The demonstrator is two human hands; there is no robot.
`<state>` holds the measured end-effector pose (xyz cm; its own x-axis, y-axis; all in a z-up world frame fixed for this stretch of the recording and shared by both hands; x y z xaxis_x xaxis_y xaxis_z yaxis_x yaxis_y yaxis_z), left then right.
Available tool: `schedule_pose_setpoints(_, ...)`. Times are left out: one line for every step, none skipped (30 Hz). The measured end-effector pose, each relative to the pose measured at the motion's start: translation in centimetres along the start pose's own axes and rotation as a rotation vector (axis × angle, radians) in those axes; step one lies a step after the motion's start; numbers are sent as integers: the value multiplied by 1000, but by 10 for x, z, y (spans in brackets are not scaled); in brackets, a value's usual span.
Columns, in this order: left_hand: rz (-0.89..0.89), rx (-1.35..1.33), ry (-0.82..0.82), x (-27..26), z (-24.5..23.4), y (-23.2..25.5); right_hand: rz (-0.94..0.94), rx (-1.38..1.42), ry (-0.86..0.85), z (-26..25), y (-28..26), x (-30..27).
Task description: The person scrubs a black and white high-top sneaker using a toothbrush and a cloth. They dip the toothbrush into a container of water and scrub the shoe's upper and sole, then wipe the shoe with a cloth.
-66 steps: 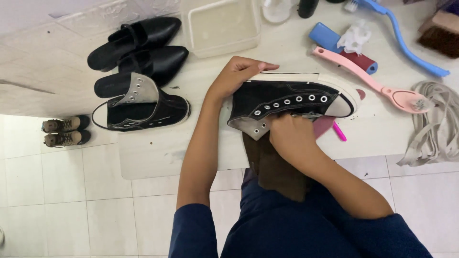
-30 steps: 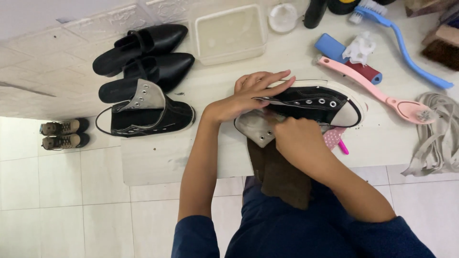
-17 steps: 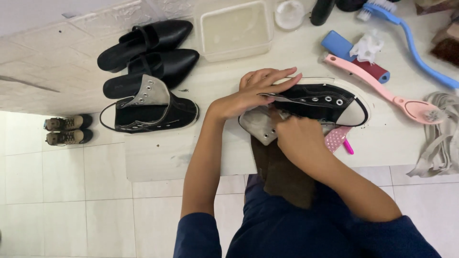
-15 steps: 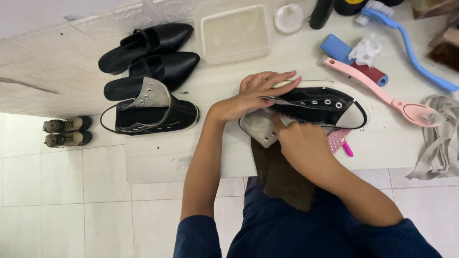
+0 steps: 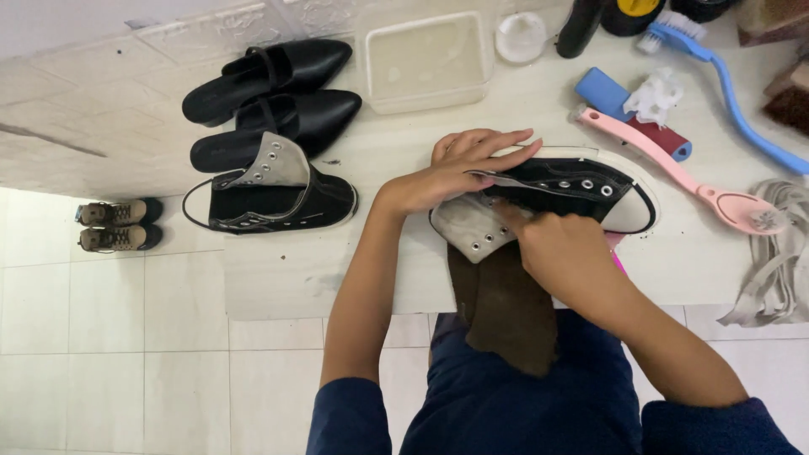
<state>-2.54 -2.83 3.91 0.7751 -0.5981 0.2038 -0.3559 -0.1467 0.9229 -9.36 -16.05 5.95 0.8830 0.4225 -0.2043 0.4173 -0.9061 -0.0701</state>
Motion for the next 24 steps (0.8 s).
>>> schedule_pose_setpoints(2,2,2,1,1,4,-2,-2,3,-13,1,-7)
schedule_pose_setpoints(-5,-3,17,1,1,7,19,-24,-42,-22,2,-14)
schedule_pose_setpoints(-18,-11,34,-1,1,9,37,-43,-92,-31,2,-21)
schedule_pose_setpoints(-23,-10,37,-1,1,8,32,-42,-94,-23,1,-15)
schedule_pose_setpoints(-17,-16,36,0,1,8,31,-24,-42,-19,1,-9)
schedule_pose_setpoints(-11,-22,35,1,1,8,31,-5,11,-14,1,-4)
schedule_pose_setpoints(-7,-22,34,0,1,6,34,-8,13,-8,-3,-5)
schedule_pose_setpoints(0,16,23,0,2,4,48,-34,3,-2,-7,-7)
schedule_pose_setpoints(4,57,17,-1,2,2,56,-59,-6,4,-11,-7)
schedule_pose_setpoints(7,59,19,1,3,6,55,-62,-3,2,-11,-14)
schedule_pose_setpoints(2,47,29,0,3,9,46,-115,4,1,-13,-21)
schedule_pose_setpoints(-2,34,39,0,3,12,37,-169,12,0,-15,-28)
schedule_pose_setpoints(-6,34,38,0,3,11,36,-166,10,2,-15,-18)
schedule_pose_setpoints(-3,32,49,0,2,10,2,-105,58,1,-17,-8)
schedule_pose_setpoints(6,29,57,2,2,10,-26,-48,109,-1,-17,2)
schedule_pose_setpoints(9,27,52,1,4,9,-20,-48,109,-3,-18,-6)
schedule_pose_setpoints(11,21,51,1,3,8,8,-10,75,-5,-17,-11)
schedule_pose_setpoints(13,14,49,0,2,7,37,28,40,-7,-16,-16)
schedule_pose_setpoints(10,14,53,0,3,7,33,29,38,-23,-14,-21)
schedule_pose_setpoints(9,21,57,0,3,7,37,76,44,-38,-12,-26)
schedule_pose_setpoints(12,29,62,1,3,7,40,119,52,-54,-9,-30)
schedule_pose_setpoints(12,29,68,2,-2,2,36,116,51,-46,-5,-31)
schedule_pose_setpoints(-9,-7,-20,3,-2,-4,-8,172,141,-42,-1,-34)
schedule_pose_setpoints(-30,-42,-109,4,-1,-9,-51,227,231,-38,3,-37)
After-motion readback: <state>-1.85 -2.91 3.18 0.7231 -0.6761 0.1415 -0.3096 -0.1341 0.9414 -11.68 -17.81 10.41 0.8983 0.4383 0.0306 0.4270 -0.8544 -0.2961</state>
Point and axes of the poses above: each hand's wrist, its own x-axis towards the middle knuckle, its own z-axis out of the palm, y = z × x, the point moved 5 cm from there along x, towards the middle knuckle
